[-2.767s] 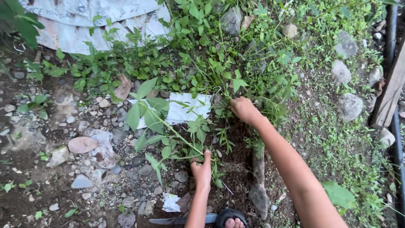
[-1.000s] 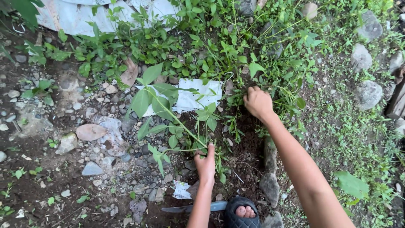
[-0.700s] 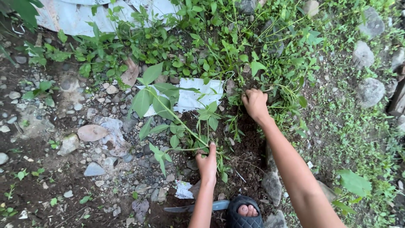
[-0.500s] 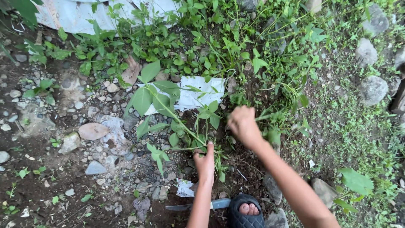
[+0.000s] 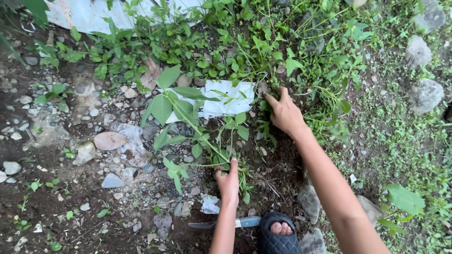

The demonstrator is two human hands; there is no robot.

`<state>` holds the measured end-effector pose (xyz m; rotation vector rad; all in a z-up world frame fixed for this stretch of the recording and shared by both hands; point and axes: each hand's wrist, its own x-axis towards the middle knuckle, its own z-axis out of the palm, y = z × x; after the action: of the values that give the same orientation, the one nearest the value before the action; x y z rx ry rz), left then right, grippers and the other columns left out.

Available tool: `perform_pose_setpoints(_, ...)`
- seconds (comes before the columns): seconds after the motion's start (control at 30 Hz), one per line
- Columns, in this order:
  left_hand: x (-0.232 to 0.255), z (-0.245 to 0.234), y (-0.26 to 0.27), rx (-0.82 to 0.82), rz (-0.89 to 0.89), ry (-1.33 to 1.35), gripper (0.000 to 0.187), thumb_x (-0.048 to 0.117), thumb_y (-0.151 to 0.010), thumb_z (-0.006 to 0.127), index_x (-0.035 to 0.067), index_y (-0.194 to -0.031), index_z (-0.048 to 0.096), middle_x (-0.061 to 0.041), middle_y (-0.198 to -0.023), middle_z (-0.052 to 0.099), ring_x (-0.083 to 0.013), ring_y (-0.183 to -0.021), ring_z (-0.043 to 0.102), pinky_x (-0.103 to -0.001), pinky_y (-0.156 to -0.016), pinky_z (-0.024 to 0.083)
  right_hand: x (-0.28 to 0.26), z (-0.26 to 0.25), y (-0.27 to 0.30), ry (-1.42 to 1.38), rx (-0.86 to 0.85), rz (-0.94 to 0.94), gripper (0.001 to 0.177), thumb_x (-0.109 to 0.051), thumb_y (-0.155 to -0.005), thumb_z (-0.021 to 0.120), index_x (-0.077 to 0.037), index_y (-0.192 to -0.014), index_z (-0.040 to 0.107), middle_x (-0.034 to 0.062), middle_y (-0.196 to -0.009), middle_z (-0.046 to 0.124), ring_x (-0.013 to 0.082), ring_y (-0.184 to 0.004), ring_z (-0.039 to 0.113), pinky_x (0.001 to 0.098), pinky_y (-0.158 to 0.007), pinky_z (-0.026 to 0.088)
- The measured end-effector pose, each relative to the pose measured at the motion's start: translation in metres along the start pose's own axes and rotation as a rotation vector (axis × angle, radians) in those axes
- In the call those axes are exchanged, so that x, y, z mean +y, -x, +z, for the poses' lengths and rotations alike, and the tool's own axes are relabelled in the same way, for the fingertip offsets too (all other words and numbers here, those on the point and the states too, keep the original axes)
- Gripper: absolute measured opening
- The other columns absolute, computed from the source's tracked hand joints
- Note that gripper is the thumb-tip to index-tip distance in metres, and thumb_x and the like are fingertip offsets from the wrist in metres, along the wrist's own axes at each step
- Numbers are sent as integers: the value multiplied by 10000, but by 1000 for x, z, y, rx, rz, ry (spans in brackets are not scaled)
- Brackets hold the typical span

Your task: The person is removing weeds from the ground using their hands.

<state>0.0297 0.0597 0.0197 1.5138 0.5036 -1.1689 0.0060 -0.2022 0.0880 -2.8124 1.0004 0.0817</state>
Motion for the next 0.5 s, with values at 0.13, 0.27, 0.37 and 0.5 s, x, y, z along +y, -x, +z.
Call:
perform_pose_setpoints(0.13, 13, -2, 10, 5, -79, -82, 598, 434, -919, 669, -6, -1290, 505, -98, -1007, 676, -218, -959, 647, -381, -998, 475, 7, -12, -2, 63, -62, -164, 662, -142, -712, 819, -185, -1348, 642, 212, -1470, 432, 386, -1262, 556, 420, -984, 522)
perform_pose_setpoints(0.27, 10, -4, 9, 7, -72, -64, 617, 441, -909, 664, -11, -1296, 501, -75, -981, 661, -213, -942, 635, -389, -986, 481, 32, -4, -4, -23, -13, -432, 549, -160, -782, 833, -128, -1306, 675, 108, -1511, 468, 345, -1302, 568, 411, -1095, 487)
perform_pose_setpoints(0.37, 8, -3, 8, -3, -75, -79, 617, 440, -920, 672, -30, -1289, 519, -123, -1004, 659, -244, -957, 640, -393, -1001, 482, 31, -5, -3, -16, -69, -463, 557, -127, -715, 797, -47, -1253, 673, 156, -1521, 451, 356, -1272, 549, 416, -1067, 475)
perform_pose_setpoints(0.5, 3, 0, 4, 16, -33, -46, 598, 418, -906, 678, -13, -1289, 521, -116, -1122, 683, -240, -1065, 647, -392, -1036, 457, 22, 10, -3, -52, -9, -351, 282, -177, -902, 751, -66, -1155, 695, 79, -1407, 603, 320, -1176, 573, 408, -1033, 497)
